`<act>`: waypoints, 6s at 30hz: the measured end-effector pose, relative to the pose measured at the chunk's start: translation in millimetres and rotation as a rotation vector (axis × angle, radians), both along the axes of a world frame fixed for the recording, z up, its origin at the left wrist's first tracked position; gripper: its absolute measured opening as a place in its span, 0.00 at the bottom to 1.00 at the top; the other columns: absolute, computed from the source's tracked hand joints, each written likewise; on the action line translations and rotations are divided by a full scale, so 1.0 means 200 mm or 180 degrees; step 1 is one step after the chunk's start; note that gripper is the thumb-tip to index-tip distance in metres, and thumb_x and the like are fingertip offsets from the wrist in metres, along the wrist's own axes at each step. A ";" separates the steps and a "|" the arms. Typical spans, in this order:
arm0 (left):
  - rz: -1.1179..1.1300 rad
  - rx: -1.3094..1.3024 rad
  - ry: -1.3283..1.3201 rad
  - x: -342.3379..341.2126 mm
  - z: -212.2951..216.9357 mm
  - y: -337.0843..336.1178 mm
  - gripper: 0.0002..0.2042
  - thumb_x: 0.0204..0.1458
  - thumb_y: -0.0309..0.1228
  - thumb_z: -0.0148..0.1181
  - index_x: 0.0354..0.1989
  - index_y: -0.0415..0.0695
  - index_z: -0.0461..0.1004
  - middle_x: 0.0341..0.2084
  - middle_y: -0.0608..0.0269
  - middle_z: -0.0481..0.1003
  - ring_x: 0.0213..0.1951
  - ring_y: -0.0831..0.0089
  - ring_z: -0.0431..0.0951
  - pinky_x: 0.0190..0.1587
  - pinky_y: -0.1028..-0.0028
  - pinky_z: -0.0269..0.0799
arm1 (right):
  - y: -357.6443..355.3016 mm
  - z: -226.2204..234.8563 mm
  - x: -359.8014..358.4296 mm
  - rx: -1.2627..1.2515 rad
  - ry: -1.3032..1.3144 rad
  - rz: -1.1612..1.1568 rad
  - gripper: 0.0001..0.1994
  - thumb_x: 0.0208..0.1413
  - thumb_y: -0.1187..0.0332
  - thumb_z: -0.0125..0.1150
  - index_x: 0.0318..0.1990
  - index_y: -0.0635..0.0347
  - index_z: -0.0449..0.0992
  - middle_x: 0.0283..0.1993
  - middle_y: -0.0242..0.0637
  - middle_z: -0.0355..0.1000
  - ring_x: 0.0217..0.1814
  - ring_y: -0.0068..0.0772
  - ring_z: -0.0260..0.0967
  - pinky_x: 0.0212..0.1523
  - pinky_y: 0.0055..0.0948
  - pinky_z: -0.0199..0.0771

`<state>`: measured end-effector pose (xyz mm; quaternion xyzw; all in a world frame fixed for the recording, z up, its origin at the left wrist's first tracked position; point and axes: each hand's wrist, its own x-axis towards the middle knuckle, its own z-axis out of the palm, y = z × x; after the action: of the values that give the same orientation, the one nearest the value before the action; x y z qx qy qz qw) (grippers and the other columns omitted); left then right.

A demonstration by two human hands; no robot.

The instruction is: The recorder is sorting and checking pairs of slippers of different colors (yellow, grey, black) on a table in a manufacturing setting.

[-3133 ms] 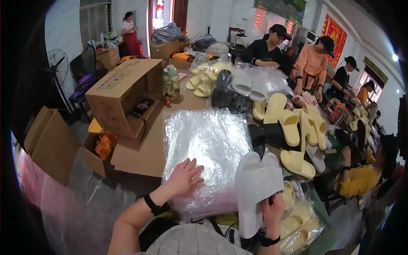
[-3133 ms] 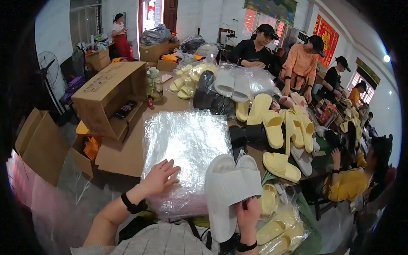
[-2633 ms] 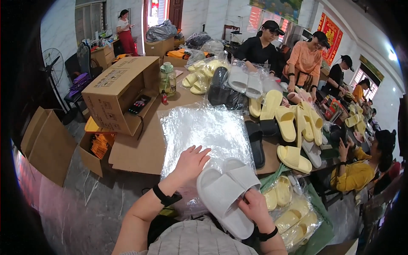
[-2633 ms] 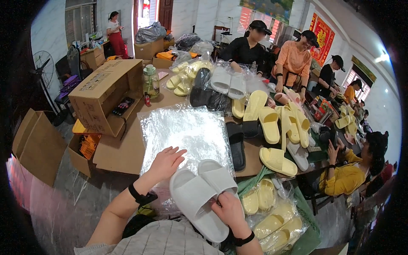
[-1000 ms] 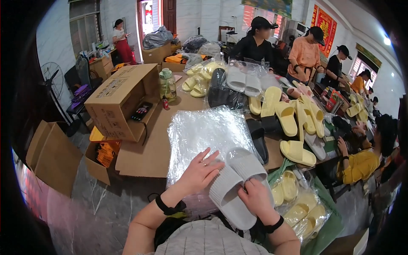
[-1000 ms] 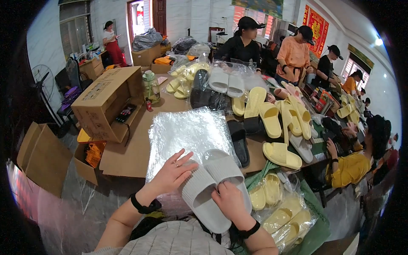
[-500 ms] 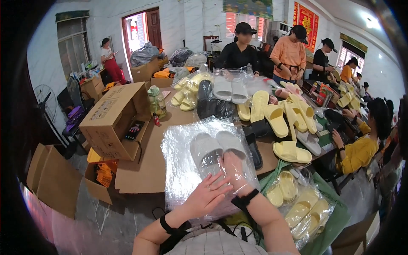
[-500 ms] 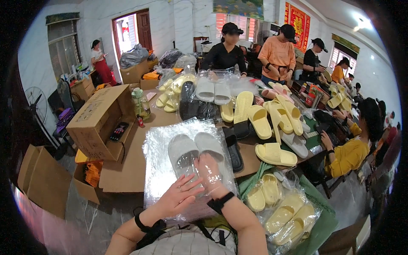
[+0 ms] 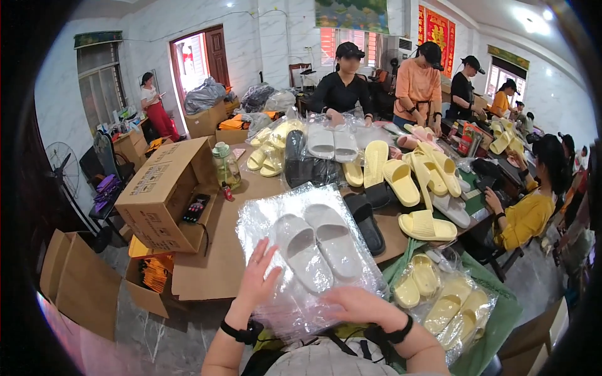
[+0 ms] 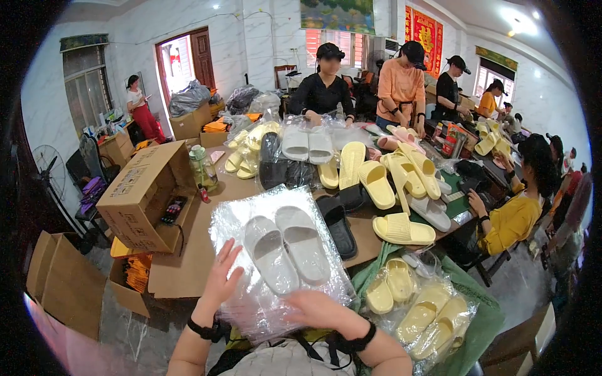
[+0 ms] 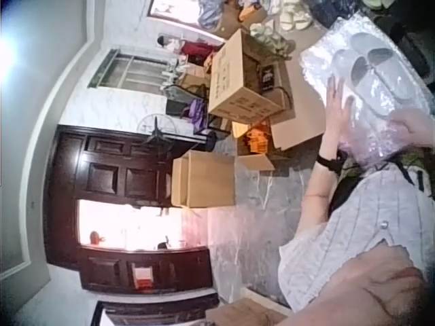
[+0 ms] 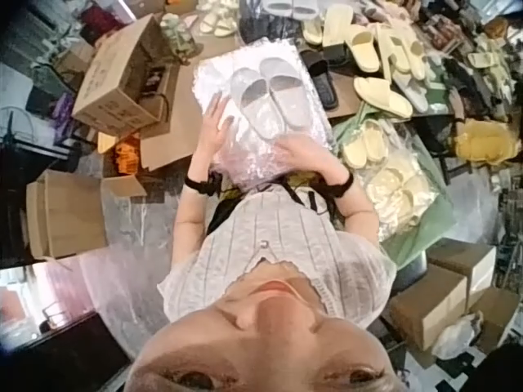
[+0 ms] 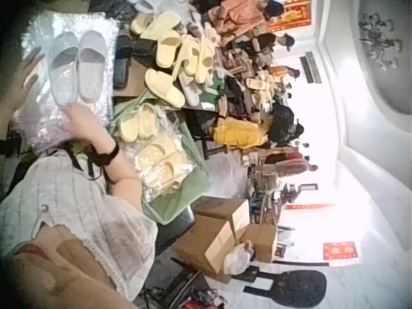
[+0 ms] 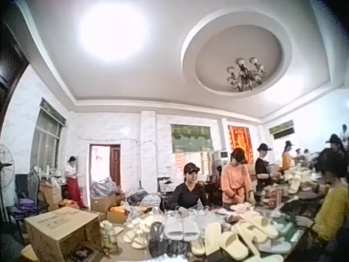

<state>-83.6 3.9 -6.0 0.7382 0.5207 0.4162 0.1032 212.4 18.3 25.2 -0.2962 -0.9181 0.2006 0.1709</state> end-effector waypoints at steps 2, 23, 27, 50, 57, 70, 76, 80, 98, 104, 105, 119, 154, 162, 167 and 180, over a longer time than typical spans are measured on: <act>0.0294 -0.0019 0.0028 -0.04 -0.09 0.09 0.25 0.62 0.39 0.56 0.67 0.45 0.65 0.71 0.46 0.54 0.72 0.45 0.52 0.71 0.54 0.51 | -0.06 0.25 0.04 -0.1178 -0.0285 0.0625 0.16 0.57 0.61 0.67 0.49 0.57 0.80 0.42 0.44 0.78 0.46 0.41 0.77 0.45 0.37 0.75; 0.0541 -0.0102 0.0630 -0.02 -0.41 0.23 0.30 0.61 0.42 0.52 0.72 0.51 0.57 0.69 0.29 0.51 0.66 0.34 0.57 0.68 0.51 0.52 | 0.67 -0.44 -0.51 0.0633 0.0200 -0.1948 0.18 0.55 0.54 0.63 0.38 0.62 0.73 0.37 0.47 0.75 0.38 0.53 0.77 0.38 0.49 0.76; 0.0503 -0.0208 0.0699 -0.03 -0.42 0.23 0.34 0.60 0.44 0.54 0.73 0.47 0.53 0.71 0.31 0.46 0.68 0.36 0.54 0.69 0.51 0.50 | 0.69 -0.45 -0.50 0.0610 0.0444 -0.1874 0.12 0.55 0.59 0.60 0.35 0.59 0.75 0.34 0.45 0.76 0.36 0.53 0.76 0.37 0.50 0.75; 0.0622 -0.0270 0.0595 -0.02 -0.51 0.27 0.43 0.54 0.41 0.62 0.71 0.29 0.47 0.70 0.32 0.49 0.71 0.40 0.52 0.72 0.53 0.46 | 0.18 -0.32 0.34 0.0380 0.0612 -0.2167 0.09 0.51 0.62 0.61 0.31 0.57 0.75 0.30 0.43 0.73 0.33 0.51 0.73 0.33 0.46 0.72; 0.0623 -0.0264 0.0674 -0.04 -0.44 0.24 0.40 0.55 0.36 0.58 0.71 0.28 0.46 0.70 0.33 0.49 0.70 0.40 0.51 0.72 0.52 0.45 | 0.00 0.11 1.06 0.1152 0.0151 -0.3597 0.10 0.51 0.63 0.61 0.30 0.60 0.75 0.30 0.46 0.74 0.34 0.54 0.73 0.34 0.47 0.71; 0.0494 -0.0204 0.0744 -0.04 -0.49 0.24 0.41 0.56 0.37 0.59 0.73 0.32 0.44 0.71 0.34 0.50 0.71 0.41 0.51 0.72 0.52 0.44 | 0.08 -0.59 1.59 -0.0514 -0.1545 -0.4071 0.13 0.47 0.58 0.62 0.36 0.54 0.83 0.39 0.44 0.80 0.45 0.49 0.78 0.47 0.45 0.77; 0.0597 -0.0348 0.0646 0.00 -0.45 0.23 0.40 0.56 0.31 0.58 0.73 0.33 0.44 0.70 0.35 0.53 0.69 0.39 0.55 0.70 0.54 0.49 | 0.30 -0.69 1.50 -0.0882 -0.1747 -0.3793 0.15 0.50 0.62 0.60 0.41 0.58 0.83 0.45 0.46 0.80 0.50 0.50 0.78 0.49 0.45 0.77; 0.0542 -0.0481 0.0569 0.00 -0.44 0.25 0.40 0.55 0.35 0.59 0.73 0.33 0.45 0.71 0.35 0.50 0.71 0.42 0.52 0.72 0.53 0.44 | 0.39 -0.78 1.55 -0.0839 -0.1669 -0.3801 0.15 0.51 0.64 0.58 0.43 0.61 0.82 0.46 0.48 0.80 0.51 0.51 0.77 0.51 0.44 0.77; 0.0609 -0.0570 0.0595 0.03 -0.40 0.22 0.40 0.55 0.32 0.58 0.73 0.33 0.45 0.71 0.35 0.51 0.71 0.42 0.51 0.72 0.55 0.43 | 0.76 -1.06 1.69 -0.0629 -0.0667 -0.4541 0.16 0.60 0.62 0.54 0.46 0.65 0.80 0.49 0.57 0.77 0.54 0.54 0.75 0.54 0.44 0.76; 0.0689 -0.0518 0.0564 -0.05 -0.42 0.17 0.41 0.54 0.36 0.60 0.73 0.33 0.45 0.70 0.35 0.52 0.71 0.43 0.52 0.72 0.53 0.43 | 0.69 -0.78 1.55 -0.0181 -0.0123 -0.4773 0.18 0.53 0.71 0.58 0.52 0.65 0.73 0.49 0.53 0.75 0.52 0.56 0.73 0.52 0.48 0.74; 0.0712 -0.0511 0.0522 -0.04 -0.42 0.17 0.41 0.54 0.36 0.60 0.73 0.33 0.45 0.70 0.35 0.52 0.71 0.43 0.52 0.72 0.53 0.43 | 0.65 -0.68 1.50 0.0606 0.0130 -0.4589 0.16 0.55 0.71 0.58 0.51 0.62 0.71 0.49 0.50 0.73 0.52 0.55 0.71 0.52 0.47 0.72; 0.0606 -0.0424 0.0560 0.02 -0.39 0.23 0.43 0.53 0.41 0.62 0.71 0.29 0.47 0.68 0.30 0.54 0.70 0.39 0.53 0.71 0.50 0.44 | 1.21 -0.15 0.34 0.0839 -0.0052 -0.2664 0.46 0.41 0.41 0.73 0.63 0.63 0.63 0.55 0.47 0.67 0.59 0.49 0.65 0.55 0.42 0.72; 0.0686 -0.0287 0.0534 0.05 -0.36 0.21 0.41 0.55 0.47 0.61 0.68 0.29 0.53 0.67 0.34 0.57 0.69 0.40 0.54 0.71 0.53 0.49 | 0.81 -0.10 -0.42 -0.1390 0.2853 -0.1397 0.20 0.43 0.82 0.56 0.48 0.66 0.71 0.38 0.35 0.67 0.37 0.26 0.64 0.41 0.28 0.71; 0.0666 -0.0076 0.0681 0.00 -0.40 0.19 0.33 0.46 0.38 0.65 0.60 0.34 0.65 0.59 0.39 0.67 0.63 0.40 0.62 0.68 0.52 0.54 | 0.65 -0.32 -0.42 -0.0413 0.1645 -0.1245 0.33 0.46 0.62 0.75 0.58 0.65 0.68 0.53 0.48 0.68 0.53 0.42 0.70 0.53 0.39 0.74; 0.0718 -0.0115 0.0641 -0.01 -0.40 0.20 0.32 0.45 0.38 0.66 0.58 0.33 0.66 0.58 0.38 0.68 0.62 0.40 0.63 0.68 0.52 0.53 | 0.69 -0.31 -0.39 0.0530 0.0166 -0.0954 0.33 0.51 0.41 0.66 0.49 0.65 0.76 0.46 0.51 0.70 0.51 0.53 0.71 0.52 0.43 0.73; 0.0894 -0.0059 0.0770 0.01 -0.44 0.23 0.36 0.50 0.48 0.63 0.60 0.31 0.66 0.64 0.35 0.62 0.67 0.40 0.58 0.69 0.51 0.50 | 0.81 -0.43 -0.54 0.0960 0.0296 -0.1112 0.17 0.57 0.55 0.60 0.33 0.62 0.78 0.36 0.44 0.73 0.38 0.49 0.76 0.39 0.45 0.77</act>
<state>-82.2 49.5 -94.9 0.7020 0.6310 0.3299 -0.0125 104.9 180.9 -60.7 -0.4121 -0.8635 0.0420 0.2875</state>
